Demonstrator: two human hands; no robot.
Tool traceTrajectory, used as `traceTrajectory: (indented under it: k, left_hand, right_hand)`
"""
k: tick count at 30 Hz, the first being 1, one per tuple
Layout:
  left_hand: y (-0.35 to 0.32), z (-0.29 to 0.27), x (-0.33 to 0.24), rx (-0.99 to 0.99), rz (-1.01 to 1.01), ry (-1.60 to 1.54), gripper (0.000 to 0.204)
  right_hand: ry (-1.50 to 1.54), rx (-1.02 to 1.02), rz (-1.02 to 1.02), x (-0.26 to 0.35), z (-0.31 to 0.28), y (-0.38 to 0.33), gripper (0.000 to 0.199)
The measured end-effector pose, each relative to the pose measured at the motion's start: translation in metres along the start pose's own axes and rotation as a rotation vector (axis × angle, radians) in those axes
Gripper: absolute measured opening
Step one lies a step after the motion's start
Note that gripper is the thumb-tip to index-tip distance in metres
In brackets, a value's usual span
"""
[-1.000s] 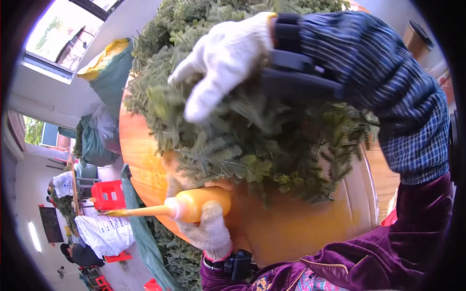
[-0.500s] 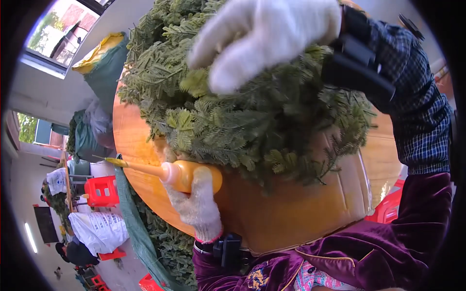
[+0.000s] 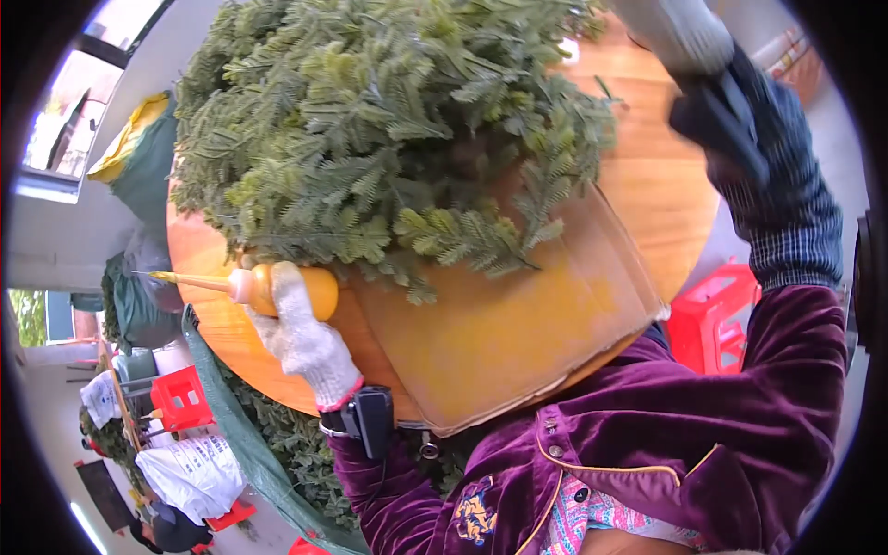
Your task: The person applies glue from a yellow bottle to small branches and attaches them to a large wreath. They repeat this process by picking up branches from a pile, applying glue, and pressing them onto the wreath.
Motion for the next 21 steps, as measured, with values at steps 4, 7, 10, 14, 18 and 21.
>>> traceTrajectory:
  k: [4,7,10,14,18,21]
  left_hand:
    - [-0.009,-0.011,0.006,-0.048,-0.243,-0.143,0.048]
    - [0.0,0.009,-0.022,0.001,-0.507,-0.285,0.046]
    - [-0.003,0.007,-0.026,-0.054,-0.433,-0.292,0.046]
    - [-0.005,0.004,-0.027,-0.062,-0.47,-0.273,0.046]
    - [-0.01,-0.006,-0.02,-0.083,-0.525,-0.294,0.046]
    - [-0.019,-0.008,-0.027,-0.092,-0.532,-0.343,0.046]
  right_hand:
    - [-0.193,0.488,-0.088,0.008,0.001,-0.128,0.06]
    - [-0.226,0.633,-0.049,-0.003,0.017,-0.176,0.056]
    - [-0.276,0.684,-0.002,-0.018,0.043,-0.174,0.051]
    - [-0.417,0.675,0.065,-0.049,0.056,-0.155,0.047]
    - [-0.25,0.543,0.024,-0.035,0.055,-0.168,0.043]
    - [-0.14,0.495,0.002,-0.038,0.038,-0.193,0.039]
Point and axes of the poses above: each hand's wrist, its own y-axis towards the middle knuckle, its own z-axis out of the palm, x = y × z, the point moved 2 cm from there along y, towards the middle knuckle, and after that the axes turned 15 degrees about y, right-handed, at the moved point
